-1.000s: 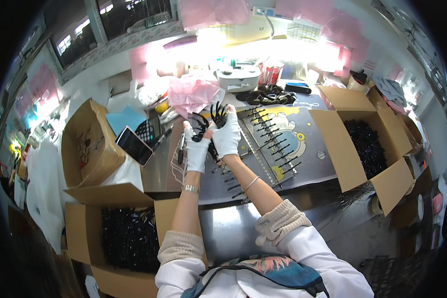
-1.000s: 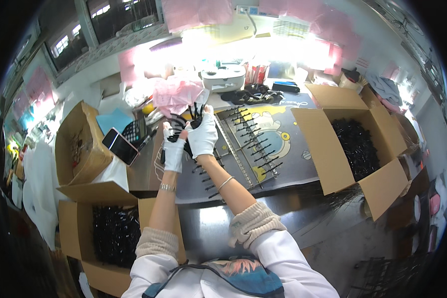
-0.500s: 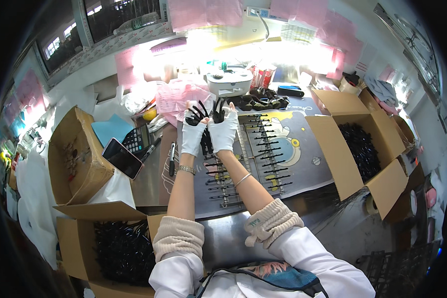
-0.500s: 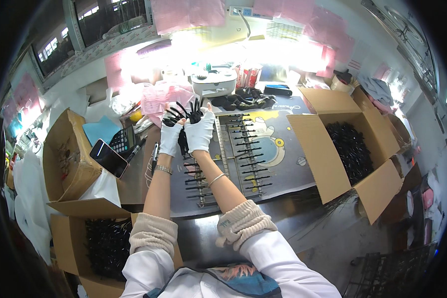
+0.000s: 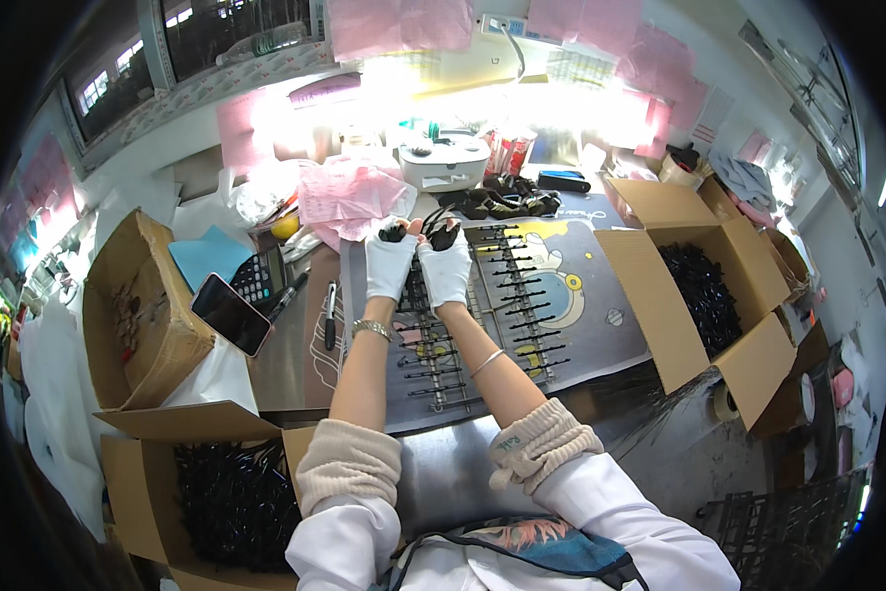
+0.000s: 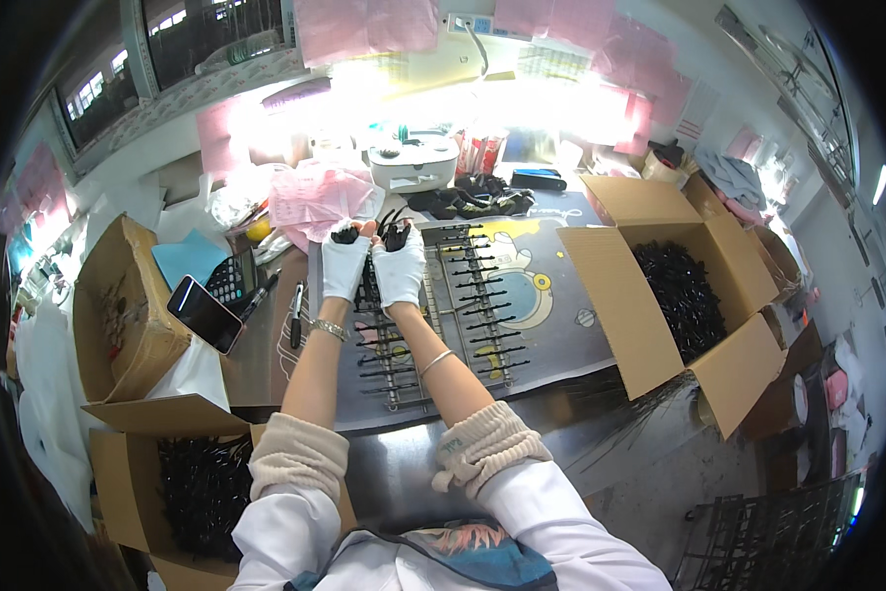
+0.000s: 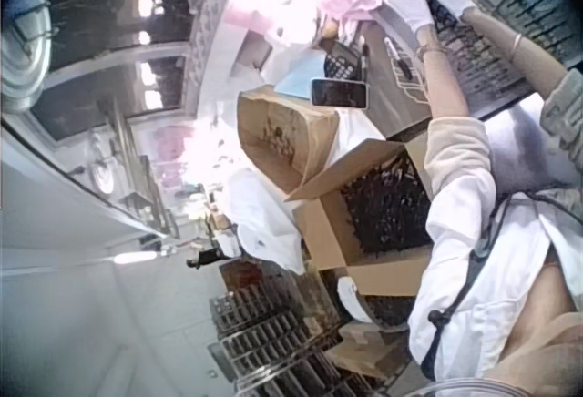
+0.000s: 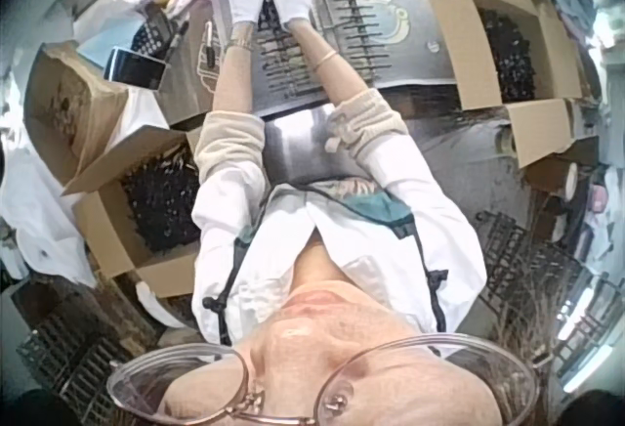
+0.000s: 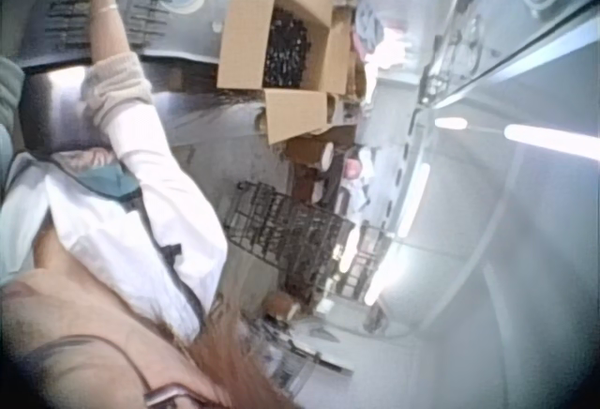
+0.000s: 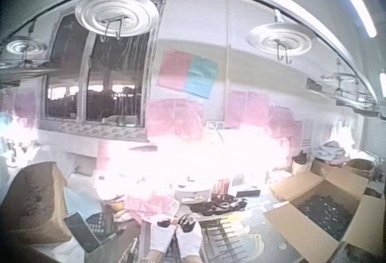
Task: The person repeatedly picks black hair clips from a cardboard box and inserts them into slots on a metal rack. After filling a rack, they carry it to a nearby rack and place it on a shelf, then return to the table to continue the cycle.
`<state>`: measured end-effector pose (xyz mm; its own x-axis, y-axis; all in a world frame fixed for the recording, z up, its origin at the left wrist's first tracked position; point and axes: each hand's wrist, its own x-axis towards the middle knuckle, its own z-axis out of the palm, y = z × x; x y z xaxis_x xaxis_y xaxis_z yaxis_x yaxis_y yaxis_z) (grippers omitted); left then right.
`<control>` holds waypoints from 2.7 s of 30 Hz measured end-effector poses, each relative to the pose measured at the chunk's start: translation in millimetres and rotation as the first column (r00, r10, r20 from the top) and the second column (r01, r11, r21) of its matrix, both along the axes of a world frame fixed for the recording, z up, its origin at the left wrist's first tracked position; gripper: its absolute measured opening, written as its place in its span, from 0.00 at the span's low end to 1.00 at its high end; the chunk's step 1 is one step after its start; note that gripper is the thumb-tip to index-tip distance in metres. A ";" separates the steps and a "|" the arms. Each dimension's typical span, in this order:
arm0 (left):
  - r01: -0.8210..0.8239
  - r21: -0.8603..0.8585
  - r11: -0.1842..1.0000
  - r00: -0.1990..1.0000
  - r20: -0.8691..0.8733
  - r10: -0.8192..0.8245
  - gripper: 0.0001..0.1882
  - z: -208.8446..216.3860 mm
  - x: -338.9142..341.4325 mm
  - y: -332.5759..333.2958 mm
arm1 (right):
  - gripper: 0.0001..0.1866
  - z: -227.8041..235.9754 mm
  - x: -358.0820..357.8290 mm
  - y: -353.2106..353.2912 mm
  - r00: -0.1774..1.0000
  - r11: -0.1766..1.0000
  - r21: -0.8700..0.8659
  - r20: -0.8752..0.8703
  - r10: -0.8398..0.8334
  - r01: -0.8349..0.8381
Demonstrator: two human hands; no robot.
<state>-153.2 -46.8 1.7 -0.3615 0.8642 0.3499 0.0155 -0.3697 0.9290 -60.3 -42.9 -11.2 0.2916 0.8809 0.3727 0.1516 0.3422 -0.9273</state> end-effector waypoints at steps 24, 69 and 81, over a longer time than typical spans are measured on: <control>-0.269 0.173 0.948 0.962 0.003 0.272 0.18 -7.4 11.8 -48.9 | 0.14 1.2 -2.2 31.9 0.968 0.931 -0.325 0.233 -0.089 0.164; -0.259 0.347 0.901 0.449 -0.783 0.430 0.05 8.2 54.9 -14.6 | 0.18 40.4 179.2 -174.3 0.525 0.577 -0.247 -0.761 0.382 -0.778; -0.553 0.052 0.832 0.833 0.018 0.553 0.18 -30.3 -7.4 -19.3 | 0.17 113.1 333.5 -266.0 0.969 0.917 -0.350 -0.217 0.121 -0.193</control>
<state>-160.7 -66.0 -28.6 -0.7740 0.5004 0.3879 0.2303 -0.3481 0.9087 273.2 -308.9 101.9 0.1710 0.9847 -0.0321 -0.0642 -0.0214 -0.9977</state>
